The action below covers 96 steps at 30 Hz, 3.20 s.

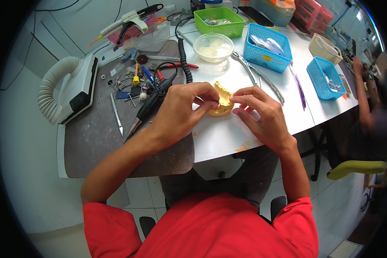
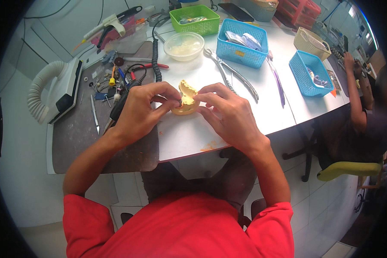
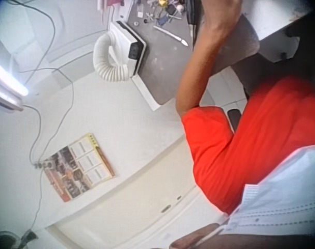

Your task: The person assembles a dental prosthesis by placing small white components into a yellow mold and then attaching a blue base. They use a rotary tool with a grinding disc to trim and smooth the edges of the assembled unit.

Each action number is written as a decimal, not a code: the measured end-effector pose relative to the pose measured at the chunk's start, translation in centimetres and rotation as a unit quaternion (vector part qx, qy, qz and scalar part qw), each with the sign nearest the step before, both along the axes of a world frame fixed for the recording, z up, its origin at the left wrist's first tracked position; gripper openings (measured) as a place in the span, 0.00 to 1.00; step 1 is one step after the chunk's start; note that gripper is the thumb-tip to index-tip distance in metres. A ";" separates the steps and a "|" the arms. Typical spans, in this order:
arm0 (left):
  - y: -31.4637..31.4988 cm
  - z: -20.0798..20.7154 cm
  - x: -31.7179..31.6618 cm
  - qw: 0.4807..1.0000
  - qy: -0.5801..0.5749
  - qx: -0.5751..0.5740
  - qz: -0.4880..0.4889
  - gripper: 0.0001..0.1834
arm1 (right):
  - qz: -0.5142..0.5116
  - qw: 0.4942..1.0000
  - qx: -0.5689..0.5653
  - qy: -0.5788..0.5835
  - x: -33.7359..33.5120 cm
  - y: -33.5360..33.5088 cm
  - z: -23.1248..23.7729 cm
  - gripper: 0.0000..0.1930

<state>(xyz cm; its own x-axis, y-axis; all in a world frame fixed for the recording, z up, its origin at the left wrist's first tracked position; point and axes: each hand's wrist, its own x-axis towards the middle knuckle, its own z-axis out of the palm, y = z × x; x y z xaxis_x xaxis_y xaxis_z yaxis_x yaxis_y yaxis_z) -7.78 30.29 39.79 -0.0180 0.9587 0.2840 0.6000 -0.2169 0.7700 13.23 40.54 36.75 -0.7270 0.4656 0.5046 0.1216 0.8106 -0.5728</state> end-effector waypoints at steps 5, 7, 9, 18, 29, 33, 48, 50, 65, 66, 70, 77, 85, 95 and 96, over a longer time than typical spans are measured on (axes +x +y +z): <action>0.1 0.0 -0.2 1.000 0.018 -0.003 -0.006 0.07 | -0.001 1.000 0.006 0.000 0.0 0.0 0.0 0.12; 0.0 -0.1 -0.3 1.000 0.010 -0.002 -0.010 0.07 | -0.002 1.000 0.006 0.000 0.0 0.0 0.0 0.12; -0.1 -0.2 -0.4 1.000 -0.001 -0.003 -0.012 0.07 | -0.002 1.000 0.005 -0.003 -0.1 0.0 0.0 0.12; -0.7 -0.4 -0.5 0.999 0.014 -0.004 -0.033 0.16 | -0.001 0.999 0.009 -0.045 -0.3 -0.5 1.0 0.17; -1.1 -0.2 -1.1 0.976 -0.203 0.052 0.053 0.32 | 0.062 0.995 0.072 -0.021 -3.3 1.7 4.3 0.13; -0.8 0.5 -1.2 0.936 -0.337 0.096 0.043 0.28 | 0.085 0.991 0.091 0.057 -6.2 2.5 6.3 0.14; -1.5 -0.1 -2.7 0.949 -0.199 0.208 0.132 0.23 | 0.107 0.980 0.025 0.168 -7.7 3.0 5.1 0.07; -1.3 -0.4 -2.5 0.947 -0.181 0.234 0.130 0.23 | 0.090 0.981 0.037 0.169 -7.7 2.0 5.7 0.11; -1.4 -0.8 -1.9 0.956 -0.085 0.248 0.133 0.25 | 0.104 0.983 0.031 0.150 -7.9 0.8 5.4 0.12; -1.5 -0.8 -1.9 0.956 -0.091 0.247 0.132 0.25 | 0.108 0.982 0.020 0.155 -8.0 0.7 5.4 0.12; -1.4 -0.4 -1.7 0.959 -0.108 0.234 0.114 0.26 | 0.092 0.984 -0.039 0.148 -7.5 0.7 5.5 0.10; -1.5 -0.4 -1.5 0.963 -0.126 0.218 0.100 0.27 | 0.136 0.966 -0.176 0.135 -7.4 1.1 5.2 0.06; -1.5 -0.2 -1.4 0.966 -0.133 0.205 0.089 0.28 | 0.136 0.960 -0.213 0.121 -7.2 1.2 5.3 0.06; -1.6 0.0 -1.3 0.967 -0.151 0.189 0.083 0.27 | 0.132 0.952 -0.249 0.119 -7.1 1.2 5.3 0.08; -1.6 0.0 -1.3 0.966 -0.154 0.189 0.083 0.27 | 0.133 0.953 -0.249 0.114 -7.0 1.2 5.3 0.08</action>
